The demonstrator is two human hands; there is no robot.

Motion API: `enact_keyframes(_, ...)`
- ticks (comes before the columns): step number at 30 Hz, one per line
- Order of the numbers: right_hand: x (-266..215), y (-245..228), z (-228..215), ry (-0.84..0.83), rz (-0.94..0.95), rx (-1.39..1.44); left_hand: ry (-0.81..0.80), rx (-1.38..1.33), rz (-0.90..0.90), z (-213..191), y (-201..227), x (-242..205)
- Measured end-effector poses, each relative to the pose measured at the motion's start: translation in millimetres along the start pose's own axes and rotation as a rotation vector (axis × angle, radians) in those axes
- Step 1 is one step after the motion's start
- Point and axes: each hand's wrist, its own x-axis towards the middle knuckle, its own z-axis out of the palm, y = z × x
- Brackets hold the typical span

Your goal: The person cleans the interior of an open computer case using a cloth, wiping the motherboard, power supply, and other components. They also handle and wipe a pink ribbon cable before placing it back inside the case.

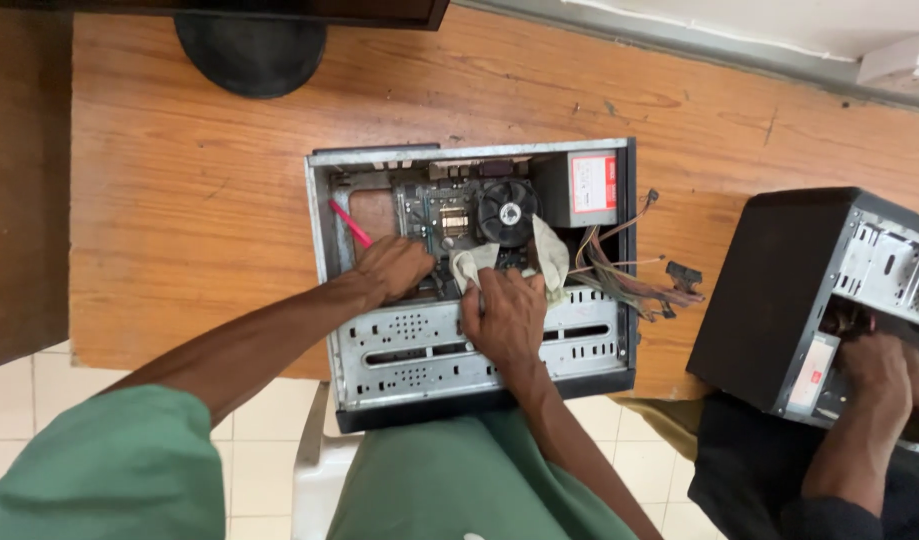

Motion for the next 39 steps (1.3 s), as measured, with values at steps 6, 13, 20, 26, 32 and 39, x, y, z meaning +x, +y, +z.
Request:
enact_keyframes(6,6,5,6,0.082,-0.031,-0.030,0.507,0.168,0.444,-65,12,-8)
enact_keyframes(13,-3,3,3,0.042,-0.028,-0.015,0.151,0.322,0.300,-78,17,-9)
enact_keyframes(20,-8,-2,-3,0.035,-0.008,0.014,0.080,0.030,0.148,-184,37,-103)
enact_keyframes(26,-2,-2,-11,0.123,-0.051,0.048,0.919,-1.094,0.173,-206,64,-180)
enact_keyframes(32,-9,17,5,0.099,0.148,0.232,1.300,-1.320,0.123,-213,145,-256)
enact_keyframes(39,37,2,-72,-0.119,0.393,1.536,1.506,-1.677,0.378,-196,188,-252)
